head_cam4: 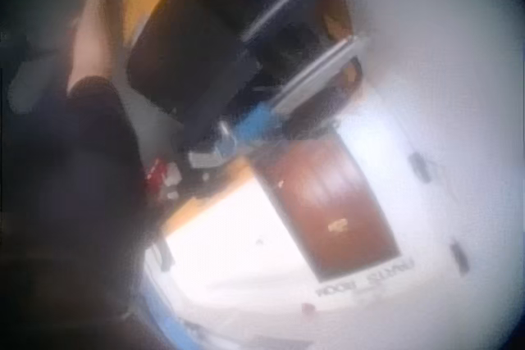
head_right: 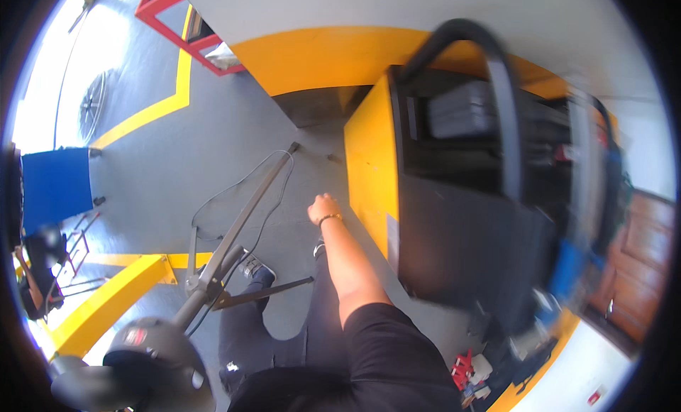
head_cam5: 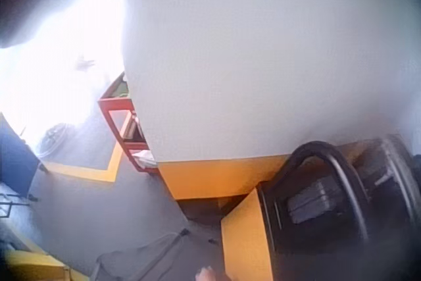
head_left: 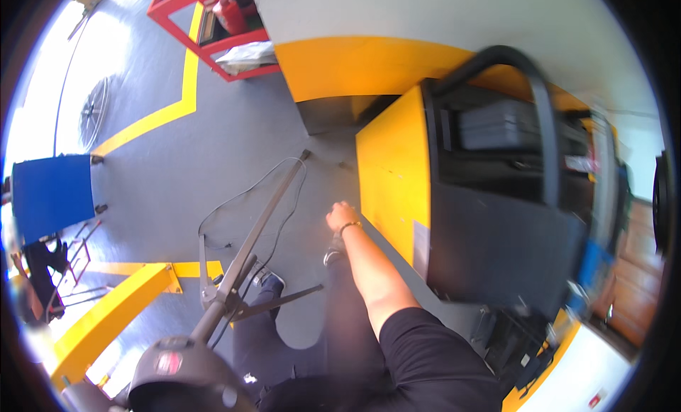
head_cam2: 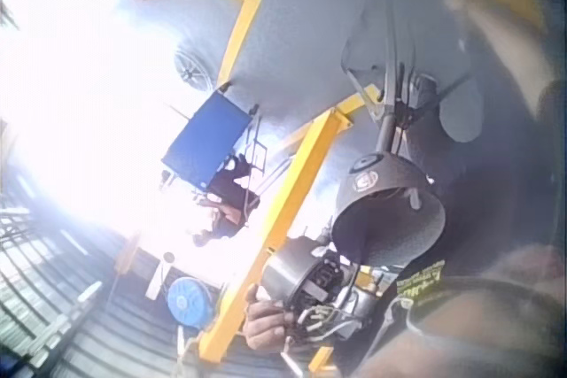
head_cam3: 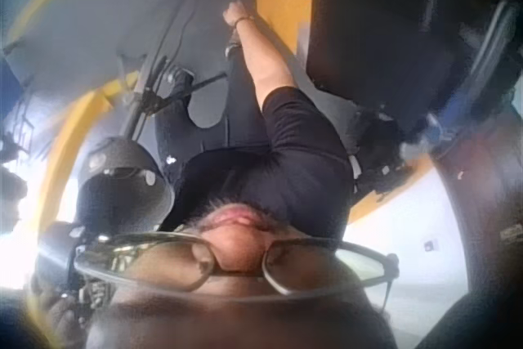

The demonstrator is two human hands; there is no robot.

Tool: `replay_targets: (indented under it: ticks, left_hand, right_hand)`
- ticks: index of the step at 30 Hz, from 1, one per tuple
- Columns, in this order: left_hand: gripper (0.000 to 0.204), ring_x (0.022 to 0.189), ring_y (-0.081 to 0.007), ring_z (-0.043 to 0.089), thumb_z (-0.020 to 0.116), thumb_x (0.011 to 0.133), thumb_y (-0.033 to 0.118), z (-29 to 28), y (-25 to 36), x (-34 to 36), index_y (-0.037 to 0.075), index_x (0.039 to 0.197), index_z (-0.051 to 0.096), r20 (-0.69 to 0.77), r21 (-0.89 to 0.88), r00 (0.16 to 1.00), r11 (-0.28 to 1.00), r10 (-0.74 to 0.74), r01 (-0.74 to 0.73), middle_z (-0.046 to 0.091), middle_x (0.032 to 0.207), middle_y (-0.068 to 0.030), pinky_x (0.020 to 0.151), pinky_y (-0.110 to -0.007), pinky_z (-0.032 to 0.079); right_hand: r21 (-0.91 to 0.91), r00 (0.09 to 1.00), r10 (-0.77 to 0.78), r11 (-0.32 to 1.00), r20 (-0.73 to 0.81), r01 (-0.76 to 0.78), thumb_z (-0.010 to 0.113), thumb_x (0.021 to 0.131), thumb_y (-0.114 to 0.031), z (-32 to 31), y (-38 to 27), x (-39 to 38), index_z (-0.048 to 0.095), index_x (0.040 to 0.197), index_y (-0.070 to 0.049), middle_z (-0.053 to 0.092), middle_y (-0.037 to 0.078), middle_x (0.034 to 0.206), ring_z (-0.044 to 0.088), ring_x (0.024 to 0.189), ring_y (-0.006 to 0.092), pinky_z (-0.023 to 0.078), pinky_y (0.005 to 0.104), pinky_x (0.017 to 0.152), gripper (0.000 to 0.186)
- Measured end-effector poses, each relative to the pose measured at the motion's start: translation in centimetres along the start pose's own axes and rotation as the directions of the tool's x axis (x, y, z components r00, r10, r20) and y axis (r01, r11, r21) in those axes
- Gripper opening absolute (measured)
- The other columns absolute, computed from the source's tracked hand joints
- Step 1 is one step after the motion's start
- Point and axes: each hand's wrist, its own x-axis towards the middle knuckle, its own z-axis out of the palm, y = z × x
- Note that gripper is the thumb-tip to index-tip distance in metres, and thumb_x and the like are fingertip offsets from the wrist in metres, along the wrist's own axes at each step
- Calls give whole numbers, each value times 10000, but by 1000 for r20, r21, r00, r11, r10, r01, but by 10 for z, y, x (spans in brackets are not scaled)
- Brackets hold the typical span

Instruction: The person disassembles a cylindrical electrical component, removes a dial and internal parts, and uses a screwdriver to adjust wiring and internal mechanisms. The person handles the component and its parts throughout the process.

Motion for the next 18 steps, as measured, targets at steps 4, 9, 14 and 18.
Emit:
replay_targets:
  ticks: [4,9,14,18]
  left_hand:
    - [641,905,-254,649,880,703,517,116,-48,14,57,1078,638,47,-83,962,958,-270,273,646,953,-93,1023,-544,445]
    - [666,923,-249,640,877,709,534,224,-95,38,58,1105,632,81,-140,891,880,-447,454,639,980,-94,1011,-519,450]
    - [690,941,-244,632,874,714,550,277,-123,40,59,1131,626,106,-180,825,805,-556,566,632,1008,-96,999,-495,454]
    - [710,956,-240,625,872,719,563,298,-143,43,59,1152,621,113,-196,801,777,-588,598,626,1030,-97,989,-475,458]
  right_hand:
    - [-202,997,66,978,32,-58,572,970,-287,29,25,118,647,1381,-102,480,185,1548,492,1420,381,438,476,1166,456]
    - [-185,984,157,973,87,-139,536,990,-239,54,52,209,581,1462,-178,338,179,1650,460,1454,386,422,472,1186,478]
    - [-141,985,166,977,46,-158,574,990,-274,80,65,266,481,1566,-274,207,165,1721,441,1470,397,421,475,1193,583]
    - [-85,978,203,975,-53,-207,610,985,-273,92,66,309,468,1575,-270,220,158,1715,455,1457,400,430,460,1190,607]
